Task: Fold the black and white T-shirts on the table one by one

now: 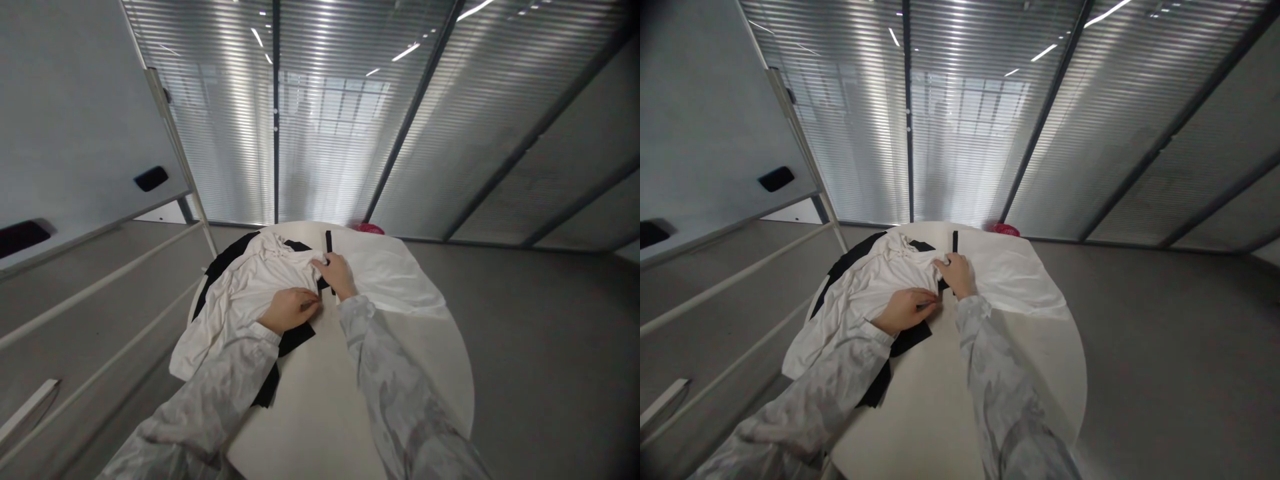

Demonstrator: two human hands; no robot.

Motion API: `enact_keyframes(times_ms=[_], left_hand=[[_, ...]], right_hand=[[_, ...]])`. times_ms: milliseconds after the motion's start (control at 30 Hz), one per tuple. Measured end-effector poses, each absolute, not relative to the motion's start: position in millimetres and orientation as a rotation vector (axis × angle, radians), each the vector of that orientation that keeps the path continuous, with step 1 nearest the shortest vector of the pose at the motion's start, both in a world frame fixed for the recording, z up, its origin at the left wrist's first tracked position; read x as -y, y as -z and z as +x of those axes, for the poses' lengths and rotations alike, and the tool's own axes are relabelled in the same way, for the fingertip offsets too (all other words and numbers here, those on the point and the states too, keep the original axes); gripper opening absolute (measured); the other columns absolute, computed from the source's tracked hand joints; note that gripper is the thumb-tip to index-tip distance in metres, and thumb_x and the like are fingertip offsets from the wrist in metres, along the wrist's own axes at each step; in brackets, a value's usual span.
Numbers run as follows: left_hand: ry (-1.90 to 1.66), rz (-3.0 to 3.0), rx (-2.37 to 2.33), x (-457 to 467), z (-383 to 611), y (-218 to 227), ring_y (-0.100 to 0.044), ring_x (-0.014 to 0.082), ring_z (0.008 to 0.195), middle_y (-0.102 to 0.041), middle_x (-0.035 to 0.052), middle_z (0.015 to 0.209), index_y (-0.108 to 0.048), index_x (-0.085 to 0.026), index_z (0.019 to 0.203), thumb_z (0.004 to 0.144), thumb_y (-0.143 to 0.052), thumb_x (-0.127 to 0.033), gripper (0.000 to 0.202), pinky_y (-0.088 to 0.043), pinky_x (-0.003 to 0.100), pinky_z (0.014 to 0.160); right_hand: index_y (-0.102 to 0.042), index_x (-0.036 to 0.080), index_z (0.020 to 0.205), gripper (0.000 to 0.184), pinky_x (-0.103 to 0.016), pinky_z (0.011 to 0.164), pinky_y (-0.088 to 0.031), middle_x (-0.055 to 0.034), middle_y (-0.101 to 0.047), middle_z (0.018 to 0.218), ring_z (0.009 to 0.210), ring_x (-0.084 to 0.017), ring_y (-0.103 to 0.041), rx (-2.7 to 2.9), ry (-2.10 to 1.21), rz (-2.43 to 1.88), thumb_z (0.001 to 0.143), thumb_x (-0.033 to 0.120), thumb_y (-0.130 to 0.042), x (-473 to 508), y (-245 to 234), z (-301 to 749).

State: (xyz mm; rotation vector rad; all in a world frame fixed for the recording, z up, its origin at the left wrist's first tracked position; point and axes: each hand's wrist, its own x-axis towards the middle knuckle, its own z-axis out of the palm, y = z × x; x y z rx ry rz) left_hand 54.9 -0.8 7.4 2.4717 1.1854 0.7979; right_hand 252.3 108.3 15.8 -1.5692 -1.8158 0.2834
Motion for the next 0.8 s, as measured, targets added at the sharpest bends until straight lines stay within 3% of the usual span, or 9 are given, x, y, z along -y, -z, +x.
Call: enact_keyframes(times_ms=[133,267,400,567,633,700,800], left_hand=[[-0.63,2.414,-1.124,8,48,-33,-0.081,0.0232,0.095,-0.087,-0.0001,0.105,-0.085,-0.031,0.114,0.102,-0.071,-0.049,0.026,-0.061,0.032,0.085],[-0.616,2.264,-0.981,-9,22,-68,-0.076,0.0181,0.078,-0.084,-0.0001,0.095,-0.085,-0.028,0.11,0.104,-0.066,-0.051,0.031,-0.057,0.028,0.075],[-0.833,2.197,-1.117,-60,-6,-84,-0.076,0.0209,0.091,-0.083,0.0069,0.106,-0.081,-0.02,0.11,0.105,-0.06,-0.055,0.041,-0.056,0.029,0.08],[-0.643,2.324,-1.31,-111,-6,-69,-0.075,0.0295,0.114,-0.074,0.016,0.14,-0.068,-0.018,0.143,0.096,-0.07,-0.067,0.068,-0.057,0.037,0.095],[-0.521,2.493,-1.194,-118,1,-61,-0.071,0.0327,0.125,-0.069,0.0172,0.149,-0.064,-0.018,0.15,0.095,-0.072,-0.062,0.071,-0.054,0.04,0.106],[-0.428,2.684,-0.95,-117,9,-57,-0.069,0.0328,0.13,-0.068,0.0154,0.15,-0.063,-0.02,0.152,0.095,-0.074,-0.048,0.065,-0.05,0.04,0.112],[-0.322,2.849,-0.713,-106,19,-58,-0.071,0.0299,0.121,-0.074,0.0115,0.135,-0.073,-0.022,0.135,0.092,-0.07,-0.027,0.043,-0.05,0.039,0.108]], right_hand=[[-0.066,0.026,0.103,0.032,-0.035,0.083,-0.055,-0.0019,-0.071,0.094,0.088,-0.024,-0.065,1.727,-0.572,-1.26,0.1,0.058,-0.06,-99,-21,264],[-0.058,0.028,0.102,0.037,-0.031,0.073,-0.052,0.0015,-0.065,0.089,0.081,-0.021,-0.061,1.643,-0.885,-1.031,0.092,0.06,-0.074,-74,-38,296],[-0.054,0.028,0.097,0.04,-0.028,0.069,-0.048,0.0043,-0.062,0.085,0.076,-0.018,-0.058,1.575,-1.034,-0.954,0.085,0.05,-0.085,-37,-65,321],[-0.061,0.025,0.092,0.012,-0.031,0.078,-0.047,0.0001,-0.067,0.091,0.087,-0.021,-0.063,1.855,-0.99,-0.981,0.087,0.022,-0.072,15,-79,324],[-0.062,0.025,0.093,0.017,-0.033,0.082,-0.048,-0.0004,-0.068,0.093,0.089,-0.022,-0.064,2.012,-0.883,-1.012,0.083,0.013,-0.066,35,-75,321],[-0.064,0.026,0.097,0.026,-0.035,0.088,-0.049,-0.0012,-0.07,0.097,0.094,-0.023,-0.066,2.134,-0.766,-1.043,0.079,0.007,-0.063,53,-70,320],[-0.065,0.027,0.106,0.034,-0.037,0.093,-0.05,-0.0031,-0.074,0.107,0.102,-0.024,-0.068,2.22,-0.669,-1.064,0.08,0.004,-0.065,71,-64,321]])
